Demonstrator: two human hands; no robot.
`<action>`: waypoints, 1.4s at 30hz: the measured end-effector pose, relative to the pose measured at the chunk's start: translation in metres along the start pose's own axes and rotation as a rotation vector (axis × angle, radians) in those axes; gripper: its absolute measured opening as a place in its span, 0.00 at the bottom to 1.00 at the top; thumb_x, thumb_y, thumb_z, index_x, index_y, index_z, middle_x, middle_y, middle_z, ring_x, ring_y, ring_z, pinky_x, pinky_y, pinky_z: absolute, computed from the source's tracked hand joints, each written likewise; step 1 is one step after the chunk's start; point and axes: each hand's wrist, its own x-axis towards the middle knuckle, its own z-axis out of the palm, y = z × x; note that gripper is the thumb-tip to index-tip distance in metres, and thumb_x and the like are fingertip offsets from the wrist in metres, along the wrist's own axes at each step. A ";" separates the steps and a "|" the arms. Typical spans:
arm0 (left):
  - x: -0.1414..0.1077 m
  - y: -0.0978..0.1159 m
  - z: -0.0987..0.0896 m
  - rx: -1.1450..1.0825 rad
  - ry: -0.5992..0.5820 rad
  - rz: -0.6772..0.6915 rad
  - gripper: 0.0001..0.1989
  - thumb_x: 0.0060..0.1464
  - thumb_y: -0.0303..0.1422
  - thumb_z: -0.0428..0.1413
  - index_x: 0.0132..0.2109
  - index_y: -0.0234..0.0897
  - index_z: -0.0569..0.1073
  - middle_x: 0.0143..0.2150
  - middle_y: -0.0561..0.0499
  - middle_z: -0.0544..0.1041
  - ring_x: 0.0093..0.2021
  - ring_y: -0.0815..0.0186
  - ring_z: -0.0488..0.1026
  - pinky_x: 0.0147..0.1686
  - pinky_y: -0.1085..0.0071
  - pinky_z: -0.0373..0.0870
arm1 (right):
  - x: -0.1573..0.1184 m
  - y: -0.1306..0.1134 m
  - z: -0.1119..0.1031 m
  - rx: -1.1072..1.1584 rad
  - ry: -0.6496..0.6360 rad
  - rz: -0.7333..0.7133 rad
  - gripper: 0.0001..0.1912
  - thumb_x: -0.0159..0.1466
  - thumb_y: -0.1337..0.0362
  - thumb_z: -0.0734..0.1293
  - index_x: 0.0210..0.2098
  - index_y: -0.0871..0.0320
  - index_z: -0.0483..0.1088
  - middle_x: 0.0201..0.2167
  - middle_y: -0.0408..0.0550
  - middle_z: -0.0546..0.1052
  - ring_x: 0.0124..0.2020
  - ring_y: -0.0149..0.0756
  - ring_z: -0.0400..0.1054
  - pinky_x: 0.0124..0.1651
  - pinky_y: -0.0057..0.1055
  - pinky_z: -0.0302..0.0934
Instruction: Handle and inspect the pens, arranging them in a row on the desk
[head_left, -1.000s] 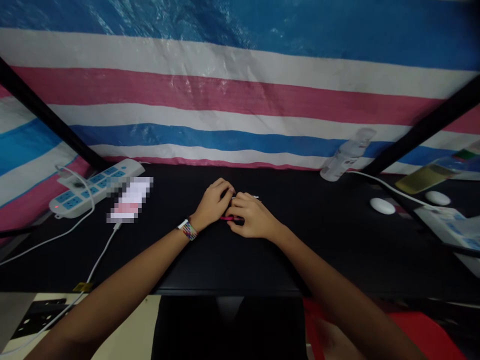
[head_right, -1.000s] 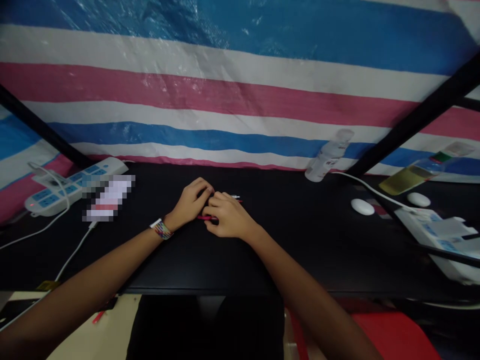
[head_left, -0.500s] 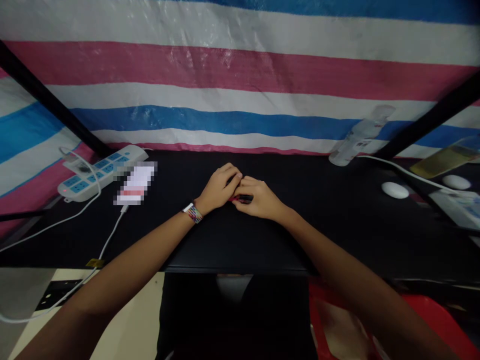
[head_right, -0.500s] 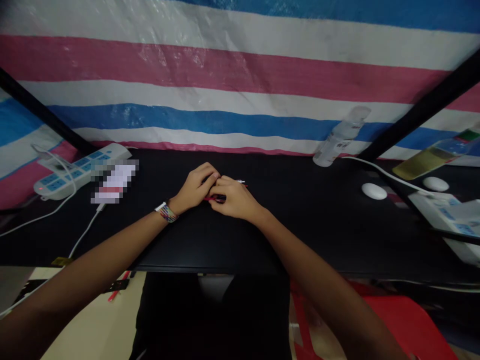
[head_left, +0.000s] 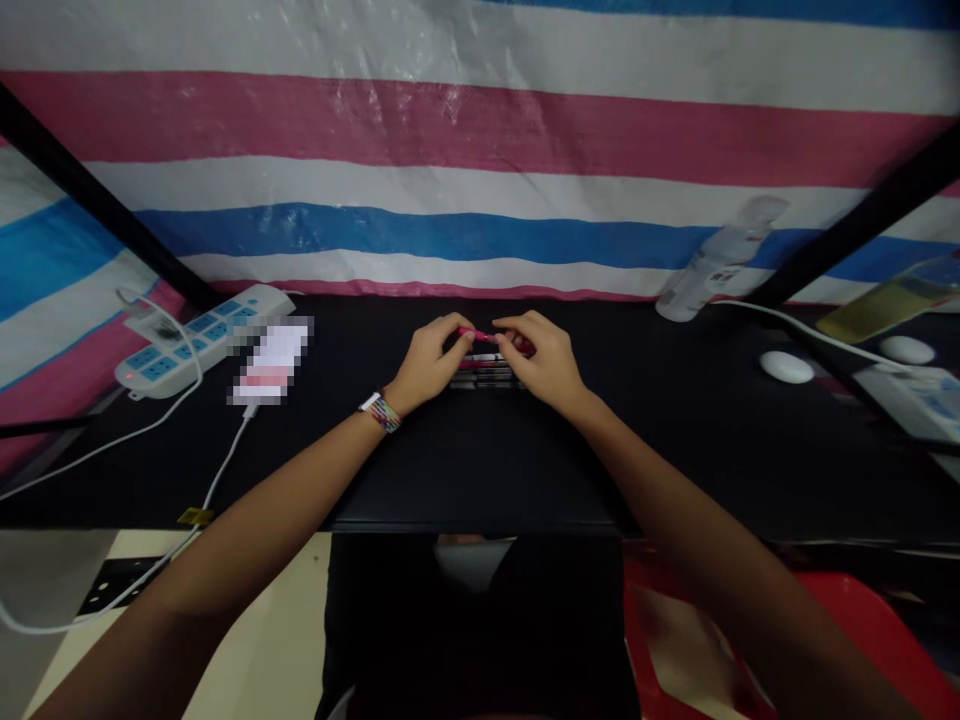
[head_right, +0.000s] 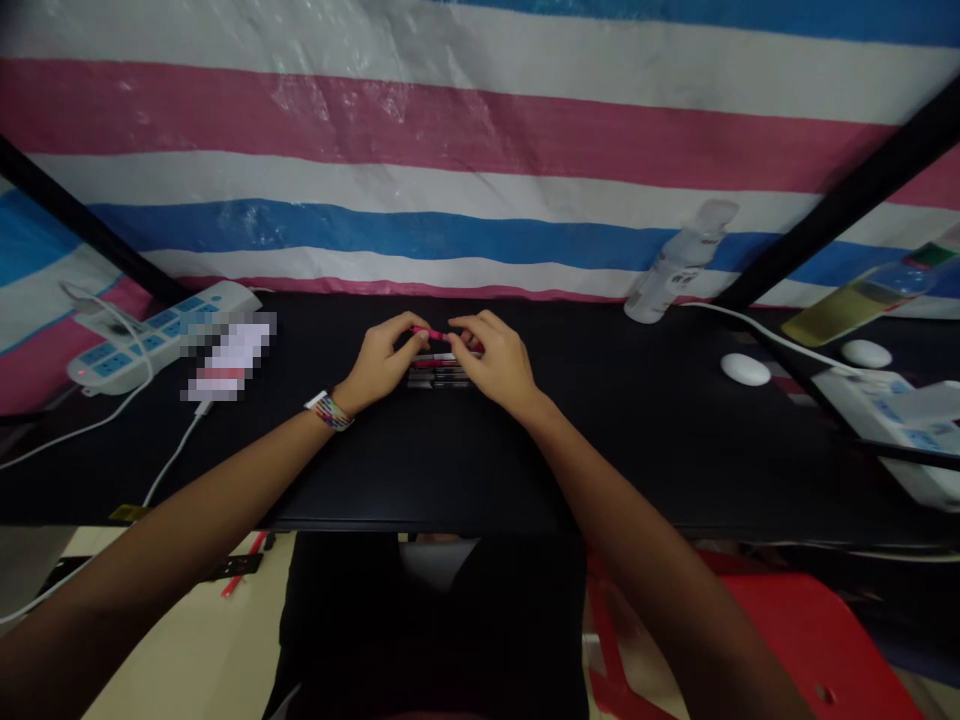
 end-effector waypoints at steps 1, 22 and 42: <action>0.001 -0.002 0.000 -0.017 0.031 -0.017 0.07 0.74 0.34 0.55 0.44 0.41 0.76 0.38 0.50 0.81 0.41 0.60 0.79 0.46 0.62 0.72 | 0.001 0.003 -0.001 -0.028 0.030 0.002 0.13 0.73 0.59 0.67 0.49 0.53 0.84 0.38 0.50 0.80 0.40 0.44 0.74 0.49 0.45 0.71; 0.004 -0.022 0.005 -0.095 0.202 -0.005 0.10 0.75 0.41 0.56 0.46 0.41 0.77 0.39 0.49 0.79 0.38 0.61 0.76 0.43 0.63 0.72 | 0.015 0.024 -0.001 0.624 0.111 0.446 0.04 0.63 0.59 0.76 0.35 0.52 0.84 0.24 0.43 0.74 0.27 0.34 0.67 0.33 0.34 0.64; 0.004 -0.023 0.006 -0.194 0.140 -0.101 0.21 0.75 0.47 0.56 0.35 0.40 0.74 0.27 0.54 0.71 0.29 0.66 0.70 0.33 0.68 0.67 | 0.015 0.025 0.002 0.721 0.157 0.419 0.09 0.62 0.57 0.81 0.39 0.53 0.85 0.30 0.46 0.81 0.32 0.35 0.75 0.41 0.38 0.76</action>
